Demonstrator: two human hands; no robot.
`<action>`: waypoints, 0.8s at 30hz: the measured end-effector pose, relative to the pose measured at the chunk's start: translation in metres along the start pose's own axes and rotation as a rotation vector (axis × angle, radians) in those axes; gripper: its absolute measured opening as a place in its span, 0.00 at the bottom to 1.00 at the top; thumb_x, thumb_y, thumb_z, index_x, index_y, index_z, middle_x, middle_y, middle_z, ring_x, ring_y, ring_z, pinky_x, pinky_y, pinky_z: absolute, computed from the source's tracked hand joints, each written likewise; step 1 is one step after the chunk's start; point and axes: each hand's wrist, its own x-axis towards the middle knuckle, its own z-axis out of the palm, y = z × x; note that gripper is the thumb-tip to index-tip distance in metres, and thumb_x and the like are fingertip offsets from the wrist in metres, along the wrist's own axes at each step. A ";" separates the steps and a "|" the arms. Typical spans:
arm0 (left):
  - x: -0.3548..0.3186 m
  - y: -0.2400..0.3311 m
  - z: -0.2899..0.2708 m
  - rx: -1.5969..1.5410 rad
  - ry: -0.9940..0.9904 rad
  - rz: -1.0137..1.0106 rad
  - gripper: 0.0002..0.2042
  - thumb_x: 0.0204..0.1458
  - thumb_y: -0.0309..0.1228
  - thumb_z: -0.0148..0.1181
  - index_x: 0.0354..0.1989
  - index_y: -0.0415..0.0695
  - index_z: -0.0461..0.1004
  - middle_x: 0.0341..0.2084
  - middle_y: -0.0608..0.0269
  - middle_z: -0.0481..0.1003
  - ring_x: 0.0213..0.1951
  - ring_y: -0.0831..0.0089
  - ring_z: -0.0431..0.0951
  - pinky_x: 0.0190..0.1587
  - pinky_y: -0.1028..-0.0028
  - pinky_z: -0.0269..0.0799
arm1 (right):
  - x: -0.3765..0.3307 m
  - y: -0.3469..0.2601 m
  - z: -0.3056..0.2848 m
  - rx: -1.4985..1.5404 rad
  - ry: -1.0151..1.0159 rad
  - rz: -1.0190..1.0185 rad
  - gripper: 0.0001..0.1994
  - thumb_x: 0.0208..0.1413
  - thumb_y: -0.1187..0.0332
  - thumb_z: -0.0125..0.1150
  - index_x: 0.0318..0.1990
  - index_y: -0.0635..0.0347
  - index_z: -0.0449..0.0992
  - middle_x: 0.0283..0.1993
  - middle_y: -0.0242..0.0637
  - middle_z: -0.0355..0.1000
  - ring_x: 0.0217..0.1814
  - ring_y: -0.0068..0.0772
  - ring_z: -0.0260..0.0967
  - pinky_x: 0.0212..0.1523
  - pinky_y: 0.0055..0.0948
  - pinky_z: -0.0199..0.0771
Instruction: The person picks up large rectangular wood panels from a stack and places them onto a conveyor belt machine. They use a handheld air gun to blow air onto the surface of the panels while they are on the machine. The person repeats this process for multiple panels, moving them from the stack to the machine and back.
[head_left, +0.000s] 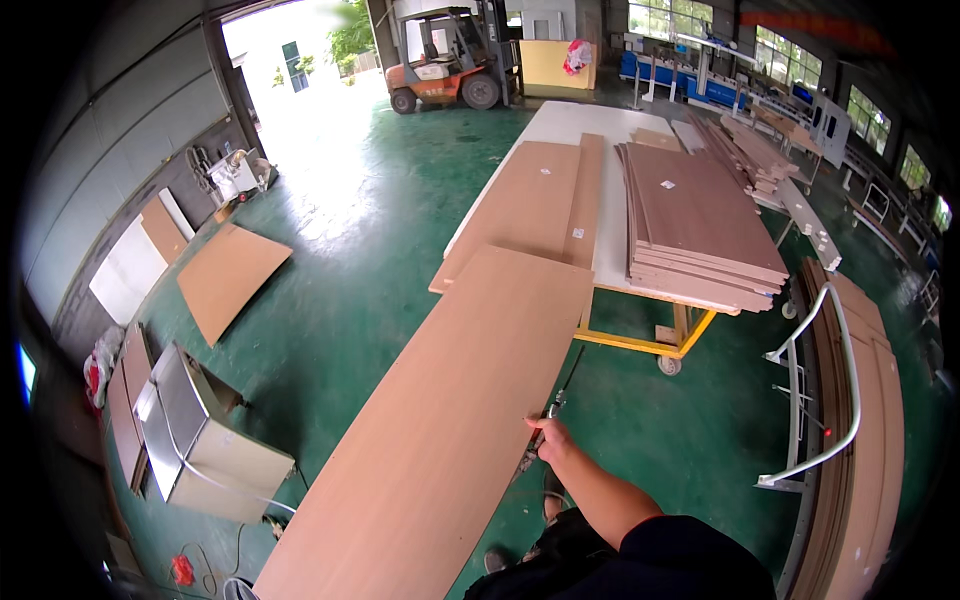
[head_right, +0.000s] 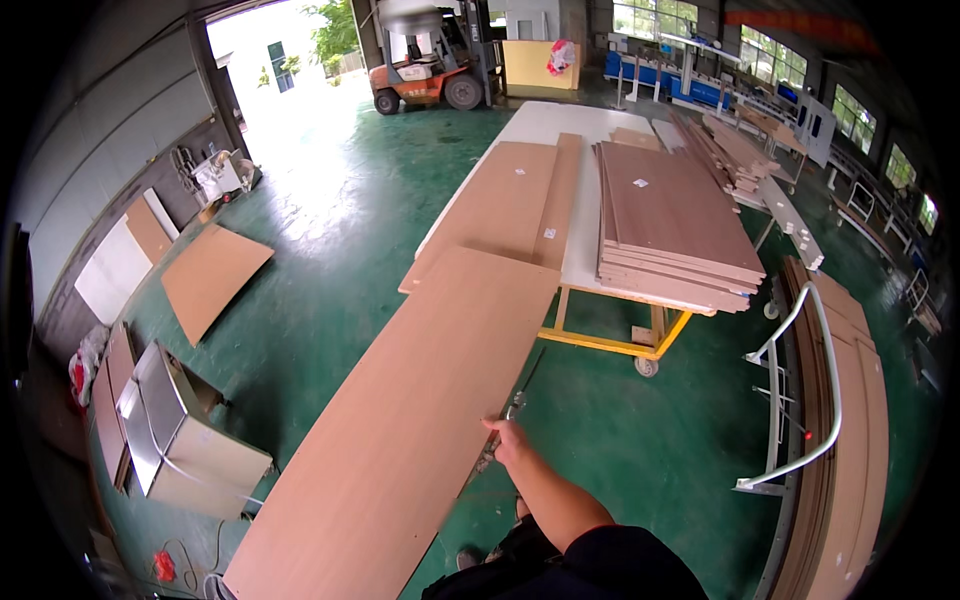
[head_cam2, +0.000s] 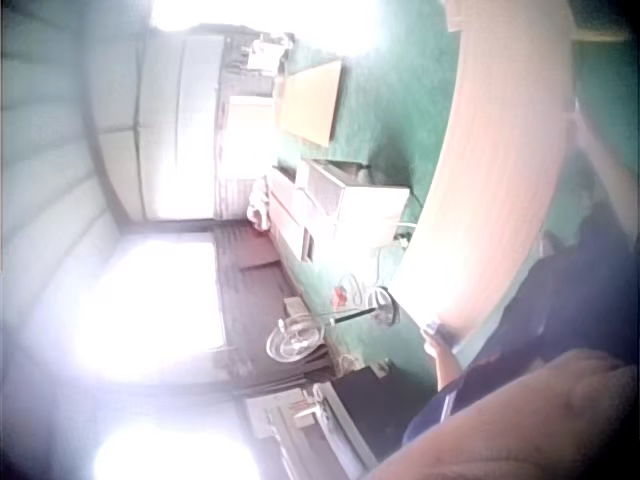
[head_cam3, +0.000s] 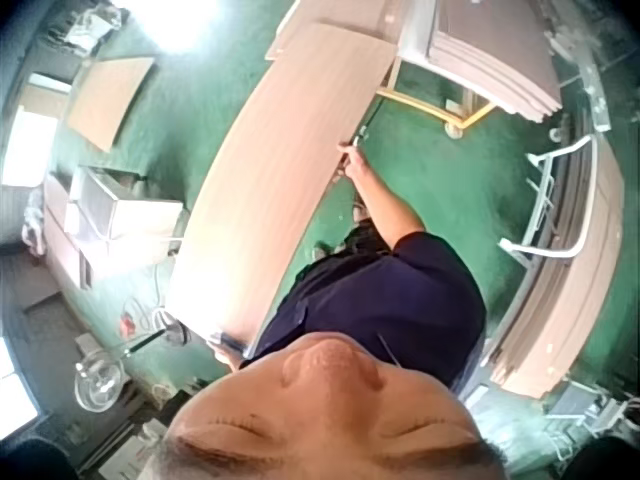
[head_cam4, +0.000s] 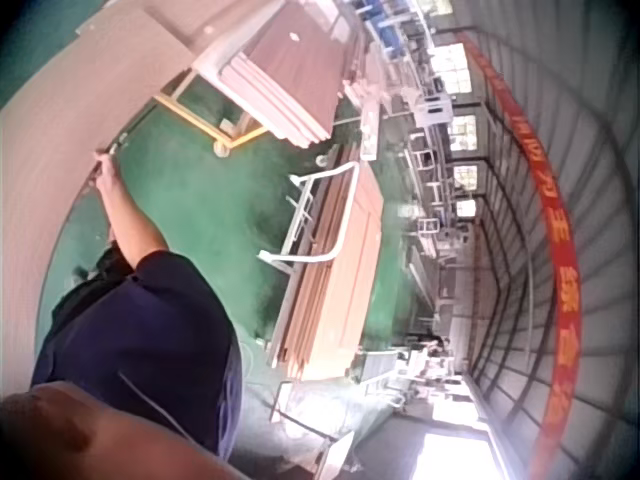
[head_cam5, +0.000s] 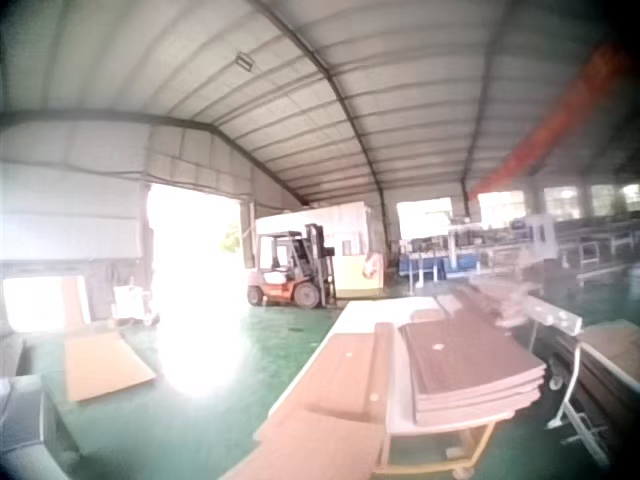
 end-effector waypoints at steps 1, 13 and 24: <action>0.001 0.005 0.031 0.083 0.105 -0.072 0.36 0.55 0.61 0.55 0.53 0.35 0.75 0.41 0.56 0.79 0.34 0.67 0.75 0.34 0.60 0.76 | 0.035 -0.010 -0.005 -0.018 0.004 0.001 0.07 0.49 0.78 0.61 0.37 0.59 0.75 0.39 0.37 0.74 0.44 0.38 0.72 0.48 0.42 0.74; -0.020 0.072 0.336 0.346 0.129 -0.138 0.39 0.54 0.63 0.53 0.59 0.37 0.67 0.48 0.54 0.75 0.40 0.63 0.74 0.40 0.56 0.75 | 0.250 -0.133 0.034 0.065 -0.022 0.159 0.11 0.48 0.76 0.65 0.41 0.64 0.76 0.40 0.37 0.75 0.42 0.36 0.72 0.46 0.39 0.73; 0.009 0.078 0.431 0.441 0.081 -0.282 0.42 0.53 0.64 0.51 0.65 0.39 0.60 0.55 0.52 0.71 0.46 0.59 0.74 0.46 0.52 0.73 | 0.261 -0.106 0.025 -0.612 0.340 -0.022 0.20 0.57 0.51 0.62 0.25 0.60 0.72 0.18 0.35 0.71 0.17 0.28 0.69 0.19 0.29 0.66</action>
